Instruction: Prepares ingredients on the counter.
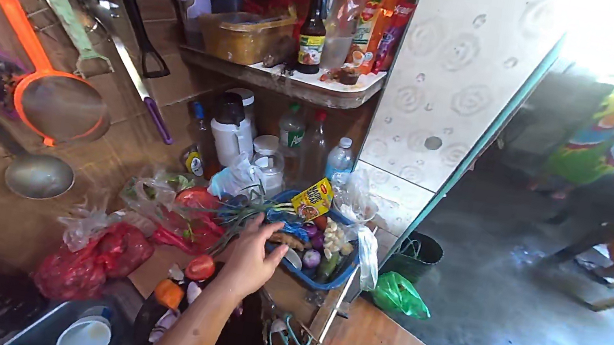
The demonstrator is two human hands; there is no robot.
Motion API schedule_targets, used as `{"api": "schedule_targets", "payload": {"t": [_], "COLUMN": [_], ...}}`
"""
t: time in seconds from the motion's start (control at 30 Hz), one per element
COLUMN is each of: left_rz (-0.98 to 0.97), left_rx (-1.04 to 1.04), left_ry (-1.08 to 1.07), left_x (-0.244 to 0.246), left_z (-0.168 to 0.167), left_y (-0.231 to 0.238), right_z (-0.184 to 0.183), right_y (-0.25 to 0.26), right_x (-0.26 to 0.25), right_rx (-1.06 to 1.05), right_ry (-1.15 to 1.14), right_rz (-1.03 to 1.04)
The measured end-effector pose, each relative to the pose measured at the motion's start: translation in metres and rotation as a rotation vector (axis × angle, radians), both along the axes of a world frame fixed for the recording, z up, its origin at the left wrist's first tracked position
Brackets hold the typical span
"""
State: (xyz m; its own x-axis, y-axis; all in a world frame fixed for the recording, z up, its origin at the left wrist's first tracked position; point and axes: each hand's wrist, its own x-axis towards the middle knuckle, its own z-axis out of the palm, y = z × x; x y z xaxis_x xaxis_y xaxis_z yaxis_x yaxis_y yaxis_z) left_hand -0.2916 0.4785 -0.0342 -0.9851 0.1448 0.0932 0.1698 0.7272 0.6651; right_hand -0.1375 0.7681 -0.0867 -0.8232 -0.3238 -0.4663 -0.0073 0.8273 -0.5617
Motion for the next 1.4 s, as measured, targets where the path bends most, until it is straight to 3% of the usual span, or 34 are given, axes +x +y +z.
{"api": "schedule_targets", "payload": {"t": [0.1,0.17,0.27,0.37,0.5,0.7,0.8,0.93,1.03,1.13,1.3,1.4], "left_rz": [-0.078,-0.203,-0.367,-0.354,-0.424,-0.636,-0.659,-0.659,-0.487,-0.244,-0.074,-0.082], "left_rx": [-0.032,-0.136,-0.329,-0.402,-0.473,-0.523,-0.576,-0.589,-0.420,-0.242,0.075,0.201], "left_ry": [0.019,-0.093,-0.255,-0.305,-0.280,0.036,0.081,0.037,-0.085,-0.149,-0.028,0.143], "left_x": [-0.017,-0.028,-0.047,-0.062,-0.072,-0.092,-0.106,-0.117,-0.123,-0.133,-0.116,-0.089], "left_z": [0.021,0.021,-0.001,-0.027,-0.042,-0.068,-0.068,-0.061,-0.047,-0.011,0.059,0.101], "left_y": [0.037,0.074,0.121,0.145,0.155,0.172,0.174,0.169,0.167,0.154,0.113,0.088], "right_z": [-0.011,-0.018,-0.040,-0.049,-0.061,-0.054,-0.053,-0.086,-0.087,-0.081,-0.052,-0.038], "right_y": [-0.037,-0.066,-0.105,-0.121,-0.124,-0.113,-0.106,-0.111,-0.119,-0.127,-0.132,-0.139], "right_x": [-0.046,-0.078,-0.114,-0.135,-0.145,-0.157,-0.154,-0.150,-0.151,-0.151,-0.171,-0.184], "right_rx": [-0.039,-0.057,-0.031,0.002,-0.016,0.128,0.075,-0.046,0.029,0.084,0.080,-0.114], "right_ry": [-0.058,-0.085,-0.091,-0.115,-0.168,-0.159,-0.044,0.160,0.147,0.169,-0.116,-0.139], "right_rz": [0.023,0.035,0.038,0.089,0.131,0.529,0.539,0.716,0.805,0.821,0.672,0.570]}}
